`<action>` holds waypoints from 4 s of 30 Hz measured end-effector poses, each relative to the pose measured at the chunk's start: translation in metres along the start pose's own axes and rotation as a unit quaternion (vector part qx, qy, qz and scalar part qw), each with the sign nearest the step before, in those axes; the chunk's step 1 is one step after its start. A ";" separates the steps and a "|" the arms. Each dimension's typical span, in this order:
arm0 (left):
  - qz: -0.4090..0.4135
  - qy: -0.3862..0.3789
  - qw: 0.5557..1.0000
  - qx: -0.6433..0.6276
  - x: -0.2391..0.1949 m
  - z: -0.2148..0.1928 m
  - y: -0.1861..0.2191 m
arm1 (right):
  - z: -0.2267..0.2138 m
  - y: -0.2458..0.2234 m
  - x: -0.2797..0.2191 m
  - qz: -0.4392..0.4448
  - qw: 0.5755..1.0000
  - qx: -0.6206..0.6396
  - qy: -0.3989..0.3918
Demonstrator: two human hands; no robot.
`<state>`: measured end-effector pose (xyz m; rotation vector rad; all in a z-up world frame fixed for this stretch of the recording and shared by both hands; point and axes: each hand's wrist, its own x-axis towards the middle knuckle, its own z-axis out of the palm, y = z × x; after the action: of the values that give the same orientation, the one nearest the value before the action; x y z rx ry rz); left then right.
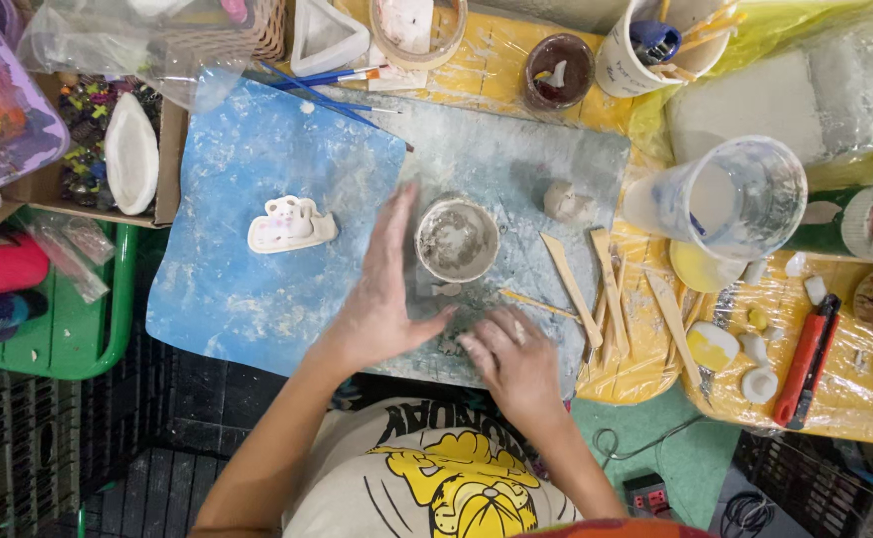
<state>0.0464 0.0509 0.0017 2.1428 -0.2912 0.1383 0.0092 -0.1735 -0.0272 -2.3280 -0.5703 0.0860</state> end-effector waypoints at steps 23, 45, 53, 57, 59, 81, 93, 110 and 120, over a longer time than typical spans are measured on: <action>-0.106 0.079 0.892 -0.432 -0.001 0.030 -0.045 | -0.075 0.022 0.011 0.175 0.957 -0.184 0.139; -0.224 -0.042 0.665 -0.711 -0.007 0.055 0.001 | -0.098 0.014 -0.002 0.227 0.876 0.412 0.111; -0.310 -0.044 0.673 -0.671 -0.008 0.045 0.012 | -0.095 -0.004 -0.003 0.012 0.888 0.390 0.244; -0.267 -0.112 0.717 -0.634 -0.005 0.039 0.006 | -0.106 -0.004 0.012 -0.123 0.949 0.209 0.201; -0.275 -0.110 0.748 -0.594 0.001 0.040 0.006 | -0.119 -0.004 0.020 -0.239 0.963 0.054 0.113; -0.170 -0.093 0.879 -0.436 0.000 -0.002 0.031 | -0.082 0.003 0.012 -0.305 0.950 0.012 -0.057; -0.067 0.051 0.922 -0.377 -0.001 0.018 0.029 | -0.051 -0.023 -0.008 -0.089 0.938 0.335 -0.018; -0.115 0.108 0.771 -0.617 -0.013 0.046 0.010 | -0.055 -0.024 -0.009 0.078 0.819 0.554 0.129; -0.151 0.180 0.769 -0.595 -0.042 0.029 -0.007 | -0.016 0.023 -0.046 -0.195 0.976 0.069 0.063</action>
<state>0.0076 0.0369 -0.0293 0.8271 0.1889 0.1231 -0.0203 -0.2177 -0.0354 -2.0314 -0.9141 -0.1986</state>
